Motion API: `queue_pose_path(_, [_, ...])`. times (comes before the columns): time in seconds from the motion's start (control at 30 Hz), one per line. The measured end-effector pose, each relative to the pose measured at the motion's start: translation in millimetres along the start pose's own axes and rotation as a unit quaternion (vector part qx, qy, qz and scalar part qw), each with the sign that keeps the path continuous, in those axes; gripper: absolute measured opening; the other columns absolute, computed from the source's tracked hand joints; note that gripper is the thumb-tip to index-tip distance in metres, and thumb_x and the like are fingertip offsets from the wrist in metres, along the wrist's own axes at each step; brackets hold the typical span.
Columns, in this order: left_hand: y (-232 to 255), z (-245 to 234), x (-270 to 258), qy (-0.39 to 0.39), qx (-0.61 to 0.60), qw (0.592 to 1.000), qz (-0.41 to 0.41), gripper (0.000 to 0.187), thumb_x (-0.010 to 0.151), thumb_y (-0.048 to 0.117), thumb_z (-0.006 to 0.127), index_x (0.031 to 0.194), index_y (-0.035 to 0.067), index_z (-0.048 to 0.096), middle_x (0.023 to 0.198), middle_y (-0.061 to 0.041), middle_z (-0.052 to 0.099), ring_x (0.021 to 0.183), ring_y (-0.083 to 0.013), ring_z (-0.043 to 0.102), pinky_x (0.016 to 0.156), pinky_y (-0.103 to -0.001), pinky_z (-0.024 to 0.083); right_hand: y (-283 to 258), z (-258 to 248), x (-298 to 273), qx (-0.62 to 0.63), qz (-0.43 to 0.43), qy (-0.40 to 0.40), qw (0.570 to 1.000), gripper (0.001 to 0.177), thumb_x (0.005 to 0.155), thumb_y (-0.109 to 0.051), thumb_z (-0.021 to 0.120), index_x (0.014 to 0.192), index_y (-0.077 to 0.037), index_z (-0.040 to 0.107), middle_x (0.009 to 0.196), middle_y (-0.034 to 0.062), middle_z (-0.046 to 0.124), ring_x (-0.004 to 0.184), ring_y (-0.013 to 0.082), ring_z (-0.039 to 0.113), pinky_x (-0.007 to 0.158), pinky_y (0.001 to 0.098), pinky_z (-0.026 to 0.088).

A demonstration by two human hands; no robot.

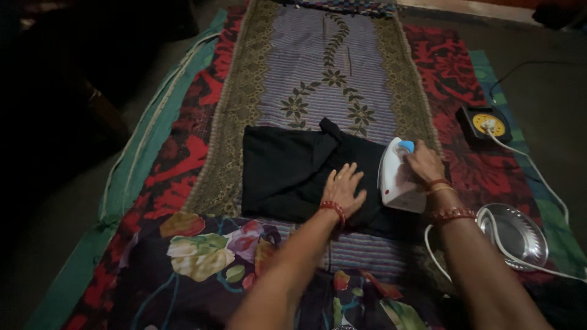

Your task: The person irons a black garment laid out on a patterned mat on the floor. They use a white electric iron to smooth the fabric, moving it back and forth across the surface. The person occasionally adjusts the garment with their hands to ensure even coverage.

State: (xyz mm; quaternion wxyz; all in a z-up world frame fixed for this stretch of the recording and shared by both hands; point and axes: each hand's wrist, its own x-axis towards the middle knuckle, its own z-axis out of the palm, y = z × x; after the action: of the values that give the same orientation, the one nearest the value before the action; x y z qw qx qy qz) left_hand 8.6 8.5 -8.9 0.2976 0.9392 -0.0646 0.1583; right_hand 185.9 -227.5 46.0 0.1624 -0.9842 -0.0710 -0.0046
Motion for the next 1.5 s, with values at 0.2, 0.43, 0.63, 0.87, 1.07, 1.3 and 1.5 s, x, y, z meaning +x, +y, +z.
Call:
queue_pose_path(0.2, [-58.3, -29.1, 76.5, 0.078, 0.044, 0.976, -0.199, 0.042, 0.100, 0.023, 0.058, 0.142, 0.018, 0.059, 0.144, -0.006, 0.059, 0.137, -0.0273, 0.054, 0.108, -0.048, 0.048, 21.3, 7.8, -7.7, 0.005, -0.083, -0.001, 0.997, 0.048, 0.090, -0.038, 0.061, 0.126, -0.006, 0.057, 0.108, 0.0313, 0.069, 0.105, 0.0529, 0.064, 0.089, 0.0627, 0.048])
queue_pose_path(0.43, [-89.3, -35.8, 92.4, 0.154, -0.015, 0.972, -0.177, 0.020, 0.081, 0.023, 0.069, 0.098, 0.014, 0.074, 0.097, -0.012, 0.072, 0.093, -0.0343, 0.070, 0.083, -0.049, 0.055, 49.2, 35.4, 56.3, -0.027, -0.099, 0.045, 0.994, 0.045, 0.091, -0.035, 0.061, 0.122, -0.003, 0.059, 0.108, 0.0316, 0.070, 0.103, 0.0511, 0.066, 0.088, 0.0604, 0.050])
queue_pose_path(0.63, [-66.7, -41.8, 60.9, 0.110, 0.023, 0.990, 0.089, 0.021, 0.076, 0.024, 0.068, 0.093, 0.012, 0.072, 0.098, -0.012, 0.070, 0.100, -0.0344, 0.069, 0.085, -0.049, 0.053, 34.4, 24.3, 43.0, -0.008, -0.085, 0.045, 0.995, 0.050, 0.086, -0.034, 0.062, 0.126, -0.005, 0.059, 0.107, 0.0308, 0.070, 0.101, 0.0507, 0.066, 0.087, 0.0596, 0.050])
queue_pose_path(0.87, [-62.4, -56.0, 50.4, 0.056, -0.105, 0.990, -0.079, 0.028, 0.088, 0.032, 0.071, 0.109, 0.013, 0.069, 0.110, -0.011, 0.069, 0.103, -0.0363, 0.066, 0.091, -0.048, 0.052, 20.7, 13.2, 2.6, 0.028, -0.126, 0.035, 0.991, 0.048, 0.090, -0.037, 0.061, 0.128, -0.007, 0.057, 0.107, 0.0315, 0.069, 0.103, 0.0520, 0.064, 0.088, 0.0609, 0.048])
queue_pose_path(1.07, [-51.7, -42.6, 72.3, 0.073, 0.063, 0.994, -0.048, 0.060, 0.072, 0.027, 0.077, 0.129, 0.016, 0.063, 0.109, -0.016, 0.062, 0.106, -0.0363, 0.061, 0.086, -0.052, 0.048, 14.3, 4.4, -11.1, 0.031, -0.127, 0.023, 0.991, 0.046, 0.091, -0.035, 0.059, 0.127, -0.007, 0.057, 0.107, 0.0313, 0.069, 0.105, 0.0523, 0.064, 0.090, 0.0615, 0.047])
queue_pose_path(1.3, [-52.0, -7.7, 84.2, 0.031, 0.171, 0.982, -0.077, 0.027, 0.085, 0.019, 0.069, 0.112, 0.020, 0.071, 0.111, -0.005, 0.069, 0.112, -0.0260, 0.064, 0.094, -0.048, 0.047, -3.2, 0.0, 3.4, 0.007, -0.069, 0.004, 0.998, 0.046, 0.088, -0.029, 0.061, 0.130, -0.009, 0.058, 0.110, 0.0318, 0.069, 0.107, 0.0511, 0.064, 0.091, 0.0602, 0.048])
queue_pose_path(1.5, [-80.4, -22.1, 119.6, 0.041, -0.189, 0.962, -0.194, 0.027, 0.094, 0.027, 0.060, 0.115, 0.021, 0.076, 0.114, -0.015, 0.076, 0.111, -0.0320, 0.069, 0.099, -0.044, 0.054, -24.2, -12.9, -11.3, 0.014, -0.025, -0.006, 1.000, 0.045, 0.090, -0.031, 0.061, 0.130, -0.011, 0.060, 0.112, 0.0313, 0.069, 0.108, 0.0512, 0.064, 0.093, 0.0598, 0.047])
